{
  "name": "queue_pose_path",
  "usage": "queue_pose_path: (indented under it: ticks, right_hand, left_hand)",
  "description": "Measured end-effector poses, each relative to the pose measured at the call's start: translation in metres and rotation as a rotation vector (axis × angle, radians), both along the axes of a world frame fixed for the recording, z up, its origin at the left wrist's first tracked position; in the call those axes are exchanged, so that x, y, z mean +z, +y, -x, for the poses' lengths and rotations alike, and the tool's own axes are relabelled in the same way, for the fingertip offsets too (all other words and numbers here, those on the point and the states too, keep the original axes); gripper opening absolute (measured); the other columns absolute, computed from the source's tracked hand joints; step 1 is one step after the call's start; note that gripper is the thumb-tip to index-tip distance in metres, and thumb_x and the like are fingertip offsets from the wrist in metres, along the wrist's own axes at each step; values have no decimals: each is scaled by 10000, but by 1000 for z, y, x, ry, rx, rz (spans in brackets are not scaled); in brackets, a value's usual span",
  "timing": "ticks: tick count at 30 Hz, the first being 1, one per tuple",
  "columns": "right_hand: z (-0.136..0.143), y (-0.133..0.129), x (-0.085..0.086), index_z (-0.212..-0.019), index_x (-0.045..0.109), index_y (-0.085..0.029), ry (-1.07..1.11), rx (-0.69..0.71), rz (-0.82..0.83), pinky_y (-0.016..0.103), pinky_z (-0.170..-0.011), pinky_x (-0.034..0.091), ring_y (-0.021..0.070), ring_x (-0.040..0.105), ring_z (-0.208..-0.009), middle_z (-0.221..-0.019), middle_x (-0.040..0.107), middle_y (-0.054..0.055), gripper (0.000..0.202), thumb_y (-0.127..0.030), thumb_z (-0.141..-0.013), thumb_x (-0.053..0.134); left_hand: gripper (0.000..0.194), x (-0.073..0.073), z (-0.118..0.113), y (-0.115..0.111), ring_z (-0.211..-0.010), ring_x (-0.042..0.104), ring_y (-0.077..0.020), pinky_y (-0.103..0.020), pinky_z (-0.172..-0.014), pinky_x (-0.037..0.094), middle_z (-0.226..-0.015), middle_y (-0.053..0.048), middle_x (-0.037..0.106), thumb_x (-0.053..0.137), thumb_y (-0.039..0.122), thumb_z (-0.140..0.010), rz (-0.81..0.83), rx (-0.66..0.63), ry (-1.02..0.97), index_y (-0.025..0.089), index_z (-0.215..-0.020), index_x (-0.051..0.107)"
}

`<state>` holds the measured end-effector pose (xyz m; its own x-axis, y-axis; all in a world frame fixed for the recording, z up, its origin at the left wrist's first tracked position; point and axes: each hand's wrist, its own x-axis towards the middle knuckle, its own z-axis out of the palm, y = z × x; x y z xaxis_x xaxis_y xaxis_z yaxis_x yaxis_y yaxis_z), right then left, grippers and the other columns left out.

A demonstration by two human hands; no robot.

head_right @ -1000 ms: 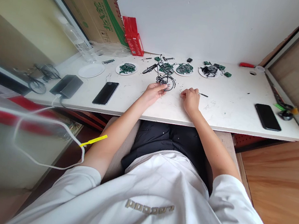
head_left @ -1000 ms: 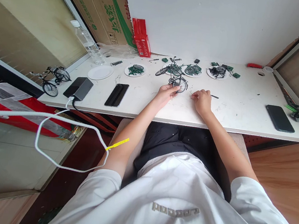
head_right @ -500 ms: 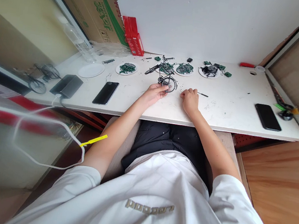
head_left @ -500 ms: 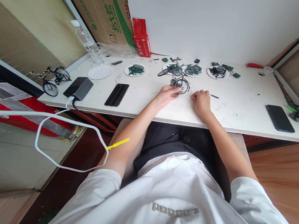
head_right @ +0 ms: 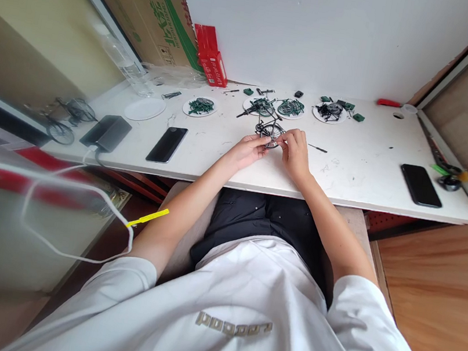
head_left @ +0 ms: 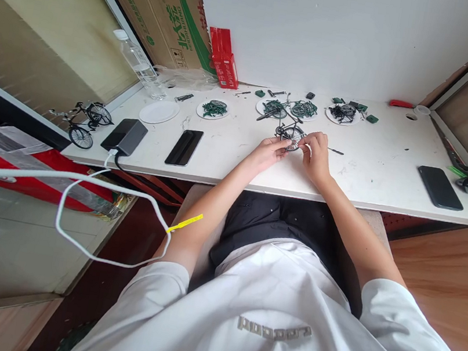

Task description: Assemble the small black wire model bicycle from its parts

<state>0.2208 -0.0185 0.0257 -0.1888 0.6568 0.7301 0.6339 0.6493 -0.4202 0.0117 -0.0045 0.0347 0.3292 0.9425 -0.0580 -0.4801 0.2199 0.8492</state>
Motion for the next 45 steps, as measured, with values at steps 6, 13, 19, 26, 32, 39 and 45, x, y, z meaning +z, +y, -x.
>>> queue_pose_path:
  ticks: [6,13,19,26,32,39,45]
  right_hand:
    - [6,-14,16,-1269,744,-273,-99,-154,173,608,-1206,481,391,573,-1323,-1314,643,191,315,-379,-1194,457]
    - [6,-12,15,-1361,726,-277,-75,-142,177,654,-1208,471,404,563,-1331,-1295,652,188,343,-357,-1177,448]
    - [5,-10,11,-1281,726,-248,-91,-131,169,605,-1198,483,382,563,-1310,-1315,630,195,328,-312,-1179,421]
    - [6,-13,15,-1360,718,-278,-94,-125,188,652,-1202,468,412,558,-1326,-1297,644,191,323,-423,-1167,504]
    - [7,-14,15,-1344,726,-283,-77,-129,188,637,-1218,458,408,561,-1350,-1319,645,196,366,-449,-1185,442]
    - [7,-13,17,-1241,755,-263,-63,-161,201,608,-1235,438,397,547,-1359,-1350,616,193,344,-469,-1169,489]
    - [7,-13,18,-1205,757,-262,-72,-129,189,639,-1235,423,408,542,-1363,-1355,598,195,369,-550,-1162,530]
  left_hand:
    - [216,5,-23,-18,-1262,793,-261,-385,-1150,571,-1126,-92,870,1008,231,-854,-15,45,-43,165,-974,841]
    - [256,-2,-29,-21,-1312,790,-262,-412,-1215,567,-1142,-91,874,1020,234,-842,-25,76,-63,171,-1022,849]
    - [253,-3,-29,-21,-1260,805,-251,-410,-1208,561,-1121,-92,873,1019,208,-837,-8,83,-70,160,-1020,850]
    - [192,-1,-30,-22,-1240,808,-250,-395,-1168,566,-1085,-76,874,983,158,-850,0,101,-66,169,-976,839]
    - [203,-5,-29,-20,-1219,812,-247,-388,-1144,564,-1065,-69,875,996,183,-829,-18,107,-59,177,-959,840]
    - [234,-9,-28,-17,-1260,804,-267,-383,-1134,558,-1100,-84,880,1021,231,-794,-44,124,-51,177,-941,847]
    - [217,-10,-27,-16,-1273,796,-267,-384,-1141,564,-1104,-81,883,1014,226,-800,-65,121,-50,183,-941,854]
